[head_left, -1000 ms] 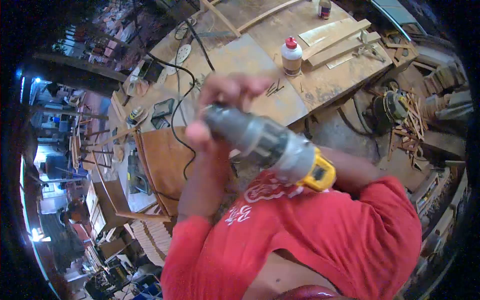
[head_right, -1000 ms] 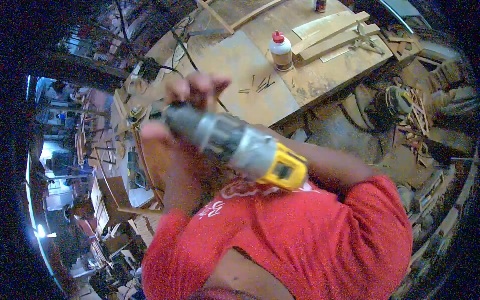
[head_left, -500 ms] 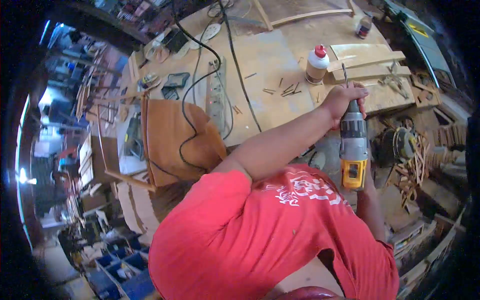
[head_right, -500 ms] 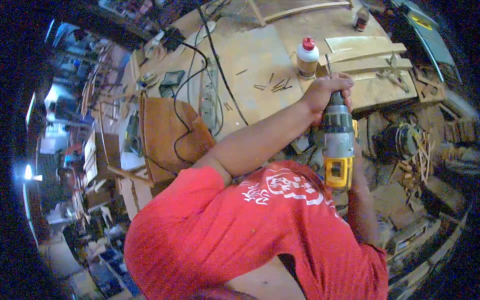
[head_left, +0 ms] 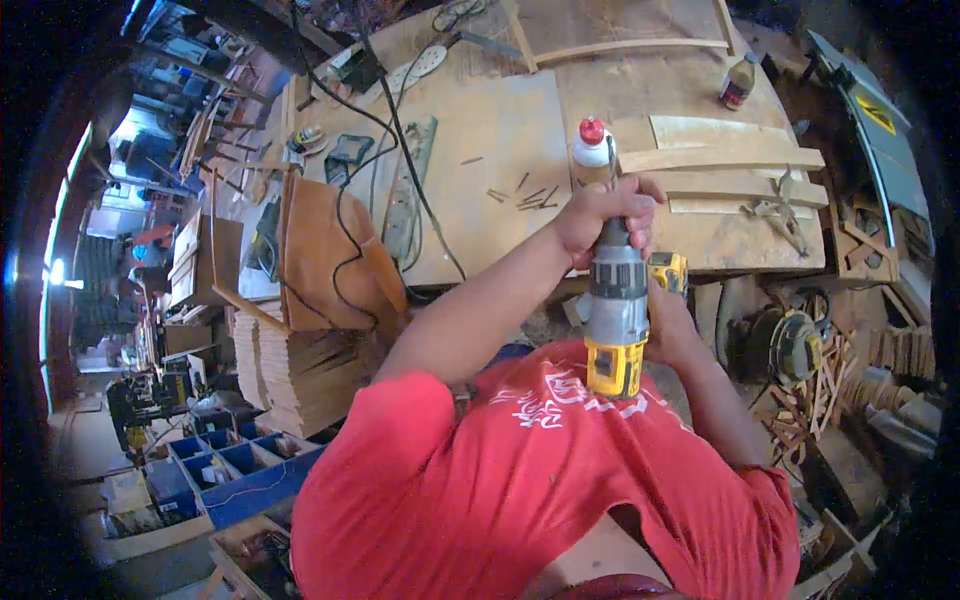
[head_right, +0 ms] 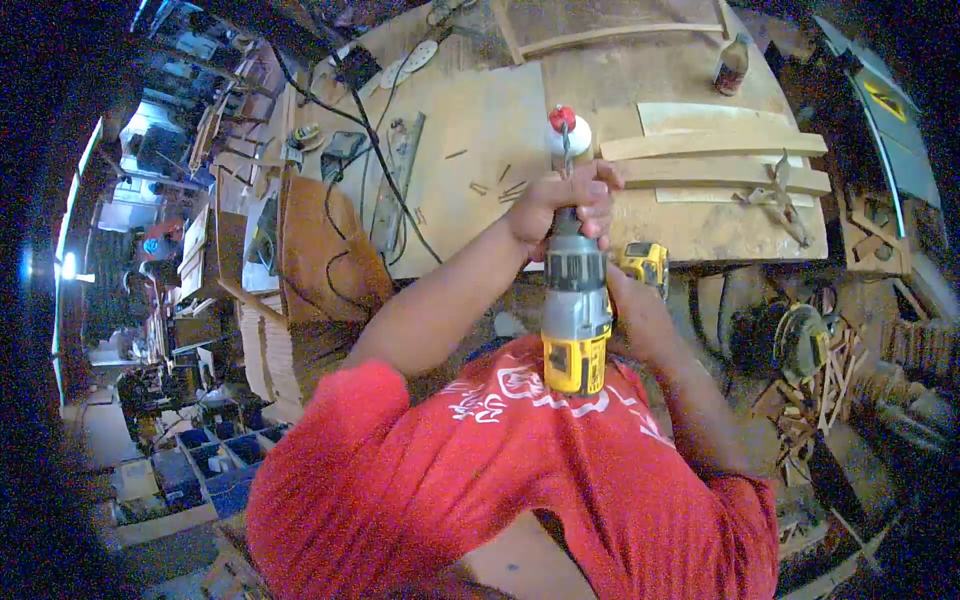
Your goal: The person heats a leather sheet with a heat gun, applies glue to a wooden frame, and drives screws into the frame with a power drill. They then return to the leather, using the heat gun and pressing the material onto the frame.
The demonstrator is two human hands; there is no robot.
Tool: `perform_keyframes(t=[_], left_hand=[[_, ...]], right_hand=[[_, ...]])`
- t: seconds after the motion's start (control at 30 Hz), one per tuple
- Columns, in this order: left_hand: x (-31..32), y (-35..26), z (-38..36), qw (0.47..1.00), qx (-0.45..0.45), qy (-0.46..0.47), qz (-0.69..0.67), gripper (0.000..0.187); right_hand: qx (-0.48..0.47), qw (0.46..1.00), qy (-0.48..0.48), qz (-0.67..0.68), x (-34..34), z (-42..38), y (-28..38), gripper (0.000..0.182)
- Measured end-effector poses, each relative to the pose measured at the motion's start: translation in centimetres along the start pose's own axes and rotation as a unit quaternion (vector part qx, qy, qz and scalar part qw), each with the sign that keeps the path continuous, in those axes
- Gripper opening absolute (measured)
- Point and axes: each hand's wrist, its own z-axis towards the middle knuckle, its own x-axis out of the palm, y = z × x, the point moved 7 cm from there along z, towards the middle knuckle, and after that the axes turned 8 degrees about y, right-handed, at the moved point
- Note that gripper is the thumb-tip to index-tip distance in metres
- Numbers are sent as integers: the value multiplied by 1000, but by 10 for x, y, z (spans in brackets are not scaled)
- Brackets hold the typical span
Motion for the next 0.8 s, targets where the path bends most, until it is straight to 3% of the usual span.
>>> perform_keyframes(t=[0.07,0.1,0.2,0.3,0.33,0.37,0.4,0.43,0.5,0.53,0.57,0.67,0.73,0.8], left_hand=[[22,-8,0,999,3,-8,41,27],[32,-13,0,997,5,-22,75,28],[49,-30,-13,995,33,-21,93,28],[48,-44,-20,992,45,0,116,30],[32,-51,-25,966,41,-104,232,29],[20,-61,-35,916,38,-208,341,27],[16,-65,-44,900,27,-260,348,30],[21,-70,-51,900,28,-250,357,30],[47,-93,-67,866,167,-146,448,36],[34,-107,-82,921,154,-138,331,41],[-1,-125,-101,931,118,-190,288,47],[-39,-146,-100,940,100,-175,277,50],[-13,-129,-58,993,77,-1,92,49],[5,-138,-45,984,79,63,146,42]], right_hand=[[-128,991,21,32,5,9,-4,64],[-134,991,17,23,4,7,-12,64],[-6,999,46,-15,-12,6,16,62],[-25,997,-2,-77,-21,13,35,59],[19,983,34,-180,-35,7,57,53],[18,982,32,-183,-35,5,59,53],[-36,977,-17,-210,-41,1,65,53],[-87,965,-72,-235,-47,0,73,54],[-38,966,-88,-240,-53,6,87,53],[-35,964,-107,-241,-55,7,97,54],[-32,961,-127,-243,-58,9,105,55],[36,957,-149,-246,-51,19,115,56],[16,953,-159,-258,-38,33,128,57],[2,963,-132,-236,-28,47,136,60]])
